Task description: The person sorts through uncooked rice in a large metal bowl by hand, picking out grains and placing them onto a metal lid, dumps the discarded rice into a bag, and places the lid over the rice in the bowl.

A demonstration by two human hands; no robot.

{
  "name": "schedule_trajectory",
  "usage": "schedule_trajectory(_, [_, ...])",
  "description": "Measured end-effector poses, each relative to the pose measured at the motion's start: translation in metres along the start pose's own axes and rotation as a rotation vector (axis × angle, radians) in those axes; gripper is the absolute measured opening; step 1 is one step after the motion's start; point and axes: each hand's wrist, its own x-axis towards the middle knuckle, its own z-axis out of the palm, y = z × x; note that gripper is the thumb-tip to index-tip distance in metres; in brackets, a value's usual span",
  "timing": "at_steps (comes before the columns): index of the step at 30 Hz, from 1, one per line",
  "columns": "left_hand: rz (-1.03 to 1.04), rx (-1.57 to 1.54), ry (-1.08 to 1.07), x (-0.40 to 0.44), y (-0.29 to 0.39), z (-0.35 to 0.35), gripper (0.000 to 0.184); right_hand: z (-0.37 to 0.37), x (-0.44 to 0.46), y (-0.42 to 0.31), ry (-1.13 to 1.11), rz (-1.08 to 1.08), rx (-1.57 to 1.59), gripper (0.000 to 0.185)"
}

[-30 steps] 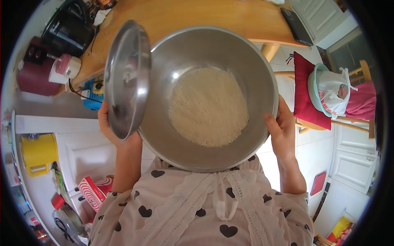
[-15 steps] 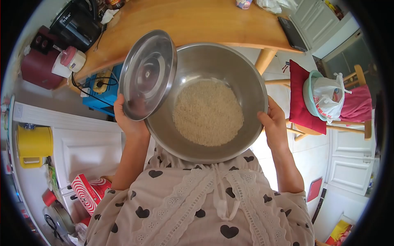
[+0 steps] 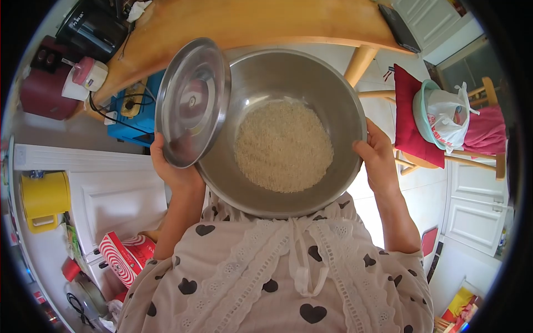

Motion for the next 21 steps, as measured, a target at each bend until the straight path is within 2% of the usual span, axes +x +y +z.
schedule_trajectory(4, [0.046, -0.003, 0.068, 0.017, -0.013, 0.003, 0.046, -0.002, 0.019, 0.009, -0.01, 0.023, -0.001, 0.047])
schedule_trajectory(7, [0.029, -0.094, -0.071, 0.038, -0.03, -0.004, 0.047, -0.001, 0.046, 0.025, 0.01, -0.027, 0.005, 0.048])
schedule_trajectory(10, [0.172, 0.017, -0.126, 0.048, -0.046, -0.002, 0.049, 0.008, 0.063, 0.039, 0.06, -0.099, 0.038, 0.047])
schedule_trajectory(14, [0.179, 0.041, -0.219, 0.062, -0.061, -0.003, 0.049, 0.015, 0.085, 0.074, 0.168, -0.27, 0.058, 0.045])
schedule_trajectory(17, [0.147, -0.005, -0.315, 0.064, -0.055, 0.012, 0.048, 0.007, 0.095, 0.085, 0.154, -0.245, -0.002, 0.044])
schedule_trajectory(20, [0.17, 0.019, -0.287, 0.075, -0.064, 0.008, 0.046, 0.014, 0.098, 0.081, 0.217, -0.354, 0.002, 0.044])
schedule_trajectory(21, [0.167, 0.017, -0.284, 0.078, -0.067, 0.006, 0.043, 0.012, 0.099, 0.082, 0.193, -0.328, -0.028, 0.044])
